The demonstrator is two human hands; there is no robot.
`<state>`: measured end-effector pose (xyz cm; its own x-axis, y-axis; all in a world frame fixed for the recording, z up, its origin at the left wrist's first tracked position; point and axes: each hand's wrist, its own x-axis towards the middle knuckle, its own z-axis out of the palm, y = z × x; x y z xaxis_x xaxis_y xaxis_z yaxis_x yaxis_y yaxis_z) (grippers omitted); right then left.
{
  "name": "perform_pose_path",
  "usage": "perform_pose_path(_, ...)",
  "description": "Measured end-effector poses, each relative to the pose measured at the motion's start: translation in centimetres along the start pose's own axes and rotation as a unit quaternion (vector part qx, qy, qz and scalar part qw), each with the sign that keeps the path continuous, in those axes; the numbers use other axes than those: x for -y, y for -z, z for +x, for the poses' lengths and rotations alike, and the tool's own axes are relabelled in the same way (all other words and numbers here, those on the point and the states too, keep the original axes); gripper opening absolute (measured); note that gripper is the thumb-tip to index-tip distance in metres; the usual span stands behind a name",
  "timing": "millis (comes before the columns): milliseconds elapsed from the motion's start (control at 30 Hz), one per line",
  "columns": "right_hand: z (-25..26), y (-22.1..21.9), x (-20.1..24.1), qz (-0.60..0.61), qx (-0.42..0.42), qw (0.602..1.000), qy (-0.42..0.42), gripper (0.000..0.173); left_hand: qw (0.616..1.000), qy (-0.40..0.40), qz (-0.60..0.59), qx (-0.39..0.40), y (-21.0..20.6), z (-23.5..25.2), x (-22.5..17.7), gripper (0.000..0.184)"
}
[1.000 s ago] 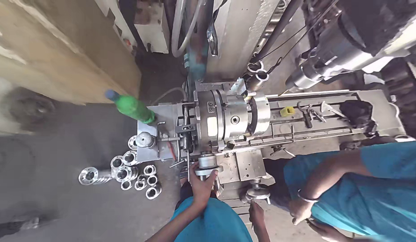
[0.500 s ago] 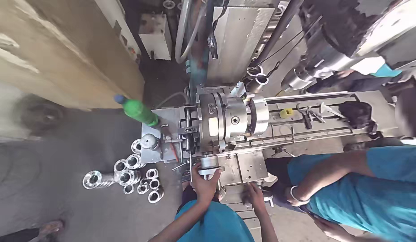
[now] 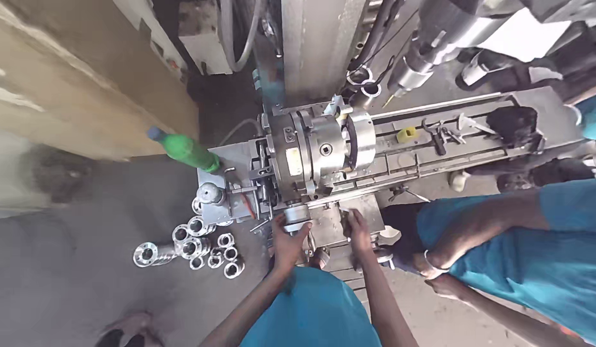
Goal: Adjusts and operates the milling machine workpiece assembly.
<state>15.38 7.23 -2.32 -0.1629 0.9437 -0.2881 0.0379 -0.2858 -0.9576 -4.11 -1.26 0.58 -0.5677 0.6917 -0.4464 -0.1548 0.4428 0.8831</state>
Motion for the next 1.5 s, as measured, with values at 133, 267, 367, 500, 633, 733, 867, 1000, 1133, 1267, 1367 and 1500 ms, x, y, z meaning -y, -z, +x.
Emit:
perform_pose_path(133,3.7,-3.7,5.0,0.042,0.048,0.997,0.037,0.031,0.998,0.012,0.050,0.026,0.4,0.9,-0.5,0.107)
perform_pose_path(267,4.8,-5.9,6.9,0.044,0.102,0.993,0.043,0.034,0.994,0.023,0.090,0.052,1.0,1.7,-1.0,0.113)
perform_pose_path(367,5.1,-6.4,6.5,0.098,0.140,0.985,0.024,0.034,0.993,0.023,0.098,0.059,1.1,2.0,-1.2,0.115)
perform_pose_path(500,5.1,-6.7,5.7,0.126,0.147,0.981,0.028,0.033,0.992,0.019,0.099,0.074,1.2,2.3,-0.9,0.114)
perform_pose_path(633,5.8,-7.4,5.3,0.131,0.157,0.972,0.119,0.031,0.990,0.022,0.107,0.086,1.5,2.5,-1.0,0.115)
perform_pose_path(733,6.4,-7.9,5.1,0.147,0.187,0.958,0.158,0.028,0.989,0.020,0.112,0.094,1.5,2.7,-1.2,0.114)
perform_pose_path(867,6.1,-8.0,3.8,0.201,0.148,0.958,0.139,0.037,0.987,0.012,0.124,0.103,1.7,2.9,-1.2,0.113)
perform_pose_path(1000,5.9,-8.1,3.5,0.195,0.131,0.964,0.123,0.038,0.984,0.013,0.141,0.106,1.5,3.0,-0.9,0.114)
perform_pose_path(1133,6.9,-8.6,4.0,0.118,0.116,0.967,0.195,0.031,0.985,0.013,0.133,0.106,1.8,2.8,-1.7,0.109)
perform_pose_path(1267,7.5,-8.3,3.7,-0.011,0.030,0.931,0.364,0.036,0.980,0.004,0.160,0.117,1.3,2.0,-2.5,0.098)
perform_pose_path(1367,7.2,-9.4,3.6,-0.037,-0.005,0.941,0.337,0.037,0.976,-0.005,0.172,0.135,1.7,2.3,-1.8,0.096)
perform_pose_path(1500,5.7,-9.3,5.3,-0.109,-0.005,0.959,0.263,0.034,0.976,-0.004,0.171,0.135,1.8,2.7,-1.7,0.093)
